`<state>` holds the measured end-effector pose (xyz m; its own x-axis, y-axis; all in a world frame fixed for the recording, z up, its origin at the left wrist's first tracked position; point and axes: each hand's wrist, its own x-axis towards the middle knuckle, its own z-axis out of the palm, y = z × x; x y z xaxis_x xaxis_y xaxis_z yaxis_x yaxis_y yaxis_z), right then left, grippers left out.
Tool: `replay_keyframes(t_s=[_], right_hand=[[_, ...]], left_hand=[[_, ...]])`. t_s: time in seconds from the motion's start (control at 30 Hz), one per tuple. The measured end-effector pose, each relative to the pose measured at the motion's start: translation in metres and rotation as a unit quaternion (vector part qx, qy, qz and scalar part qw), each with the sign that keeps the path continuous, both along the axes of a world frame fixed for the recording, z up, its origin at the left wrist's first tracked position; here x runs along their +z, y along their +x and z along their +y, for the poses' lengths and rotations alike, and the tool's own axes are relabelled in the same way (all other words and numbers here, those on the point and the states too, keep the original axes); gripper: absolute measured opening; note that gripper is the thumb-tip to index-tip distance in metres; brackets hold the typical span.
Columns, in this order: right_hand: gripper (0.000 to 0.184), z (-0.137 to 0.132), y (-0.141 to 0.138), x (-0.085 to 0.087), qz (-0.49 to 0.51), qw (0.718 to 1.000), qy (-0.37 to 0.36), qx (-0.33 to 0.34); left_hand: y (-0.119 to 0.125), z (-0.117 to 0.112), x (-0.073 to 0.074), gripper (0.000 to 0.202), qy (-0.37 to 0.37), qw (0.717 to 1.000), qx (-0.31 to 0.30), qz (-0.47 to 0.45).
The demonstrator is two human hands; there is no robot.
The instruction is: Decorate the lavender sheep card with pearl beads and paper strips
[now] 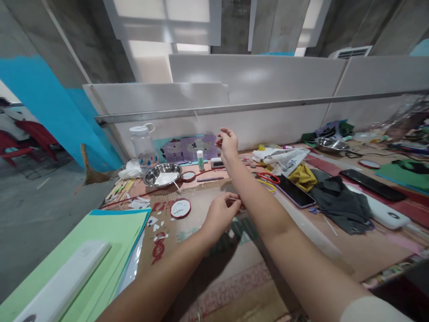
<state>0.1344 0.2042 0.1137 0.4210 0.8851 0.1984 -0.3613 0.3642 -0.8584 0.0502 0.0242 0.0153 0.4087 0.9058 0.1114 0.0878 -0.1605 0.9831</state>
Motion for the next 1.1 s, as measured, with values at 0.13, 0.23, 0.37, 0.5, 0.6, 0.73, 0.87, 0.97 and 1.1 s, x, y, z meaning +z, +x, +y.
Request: replay_keyframes(t_s=[0.13,0.23,0.37,0.5,0.6,0.73,0.87,0.97,1.1], right_hand=[[0.019,-0.018,0.005,0.001,0.029,0.999,-0.008,0.023],[0.018,-0.027,0.011,-0.006,0.046,0.998,-0.024,0.039],[0.017,-0.041,0.015,-0.022,0.045,0.998,-0.032,0.032],[0.015,-0.055,0.018,-0.031,0.011,1.000,-0.001,-0.002],[0.015,-0.064,0.019,-0.033,-0.028,0.999,0.027,-0.018],[0.014,-0.076,0.019,-0.034,-0.081,0.996,0.038,0.006],[0.013,-0.089,0.037,-0.038,-0.153,0.985,0.029,0.076],[0.013,-0.105,0.068,-0.047,-0.217,0.969,0.015,0.118],[0.005,-0.141,0.098,-0.076,-0.316,0.931,-0.006,0.182]], left_hand=[[-0.004,0.004,-0.002,0.025,-0.017,0.998,0.038,-0.044],[-0.009,0.006,0.006,0.032,-0.002,0.995,0.070,-0.075],[-0.004,-0.003,0.016,0.032,0.034,0.992,0.090,-0.081],[0.011,-0.020,0.010,0.028,0.057,0.992,0.093,-0.064],[0.020,-0.022,-0.002,0.028,0.058,0.993,0.098,-0.043],[0.014,-0.011,-0.006,0.034,0.061,0.995,0.083,0.006],[-0.020,0.002,0.002,0.044,0.098,0.989,0.067,0.084],[-0.055,0.007,0.001,0.052,0.137,0.974,0.063,0.167],[-0.087,0.002,-0.013,0.031,0.196,0.944,0.018,0.266]])
